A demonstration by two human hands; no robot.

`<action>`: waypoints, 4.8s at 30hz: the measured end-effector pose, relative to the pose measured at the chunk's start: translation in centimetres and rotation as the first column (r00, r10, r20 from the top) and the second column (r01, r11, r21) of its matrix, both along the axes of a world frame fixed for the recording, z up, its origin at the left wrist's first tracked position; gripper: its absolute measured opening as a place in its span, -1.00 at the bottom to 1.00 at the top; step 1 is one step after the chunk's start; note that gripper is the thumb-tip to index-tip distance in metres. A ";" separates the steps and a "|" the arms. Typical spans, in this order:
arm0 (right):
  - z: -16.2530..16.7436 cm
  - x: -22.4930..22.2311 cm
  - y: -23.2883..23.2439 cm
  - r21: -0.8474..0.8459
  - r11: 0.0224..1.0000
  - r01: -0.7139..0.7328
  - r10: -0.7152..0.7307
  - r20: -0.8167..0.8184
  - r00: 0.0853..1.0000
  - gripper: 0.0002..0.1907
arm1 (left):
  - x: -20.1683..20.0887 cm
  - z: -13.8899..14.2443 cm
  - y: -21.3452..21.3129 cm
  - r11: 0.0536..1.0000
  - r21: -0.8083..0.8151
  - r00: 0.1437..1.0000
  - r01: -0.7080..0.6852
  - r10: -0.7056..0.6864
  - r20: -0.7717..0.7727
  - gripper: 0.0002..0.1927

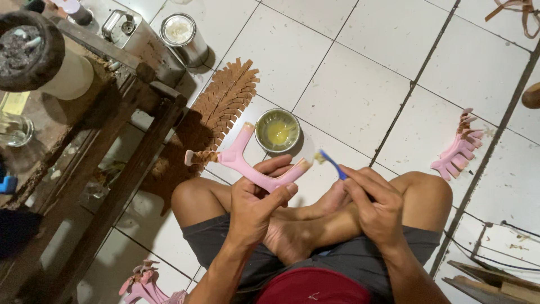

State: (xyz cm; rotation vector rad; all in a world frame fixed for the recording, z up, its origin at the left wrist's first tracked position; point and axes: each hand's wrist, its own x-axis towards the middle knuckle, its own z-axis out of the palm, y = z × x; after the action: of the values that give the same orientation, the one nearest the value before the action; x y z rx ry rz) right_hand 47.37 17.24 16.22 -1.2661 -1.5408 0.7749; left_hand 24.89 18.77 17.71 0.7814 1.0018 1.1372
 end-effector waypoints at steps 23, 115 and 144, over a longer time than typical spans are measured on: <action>-15.8 18.7 -4.0 -0.187 0.606 0.773 -0.760 -0.422 0.494 -0.71 | 10.5 -10.1 7.8 0.960 -0.068 0.944 0.271 -0.279 -0.175 -0.73; -22.3 -4.8 5.8 -0.336 0.939 -0.069 -0.013 -0.234 0.972 -0.80 | -29.5 -19.3 -25.3 0.498 0.058 0.239 -0.865 0.512 -0.825 -0.81; -21.3 -5.2 5.1 -0.358 0.931 0.078 -0.121 -0.101 0.988 -0.80 | -27.7 -14.2 -18.1 0.871 -0.131 0.402 -0.473 0.081 -0.912 -0.68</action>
State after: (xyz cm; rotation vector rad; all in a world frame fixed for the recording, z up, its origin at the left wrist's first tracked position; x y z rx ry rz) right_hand 42.15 22.32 -5.06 -1.5148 -1.2637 1.0760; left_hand -2.80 0.67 3.52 0.9176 2.2881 0.6914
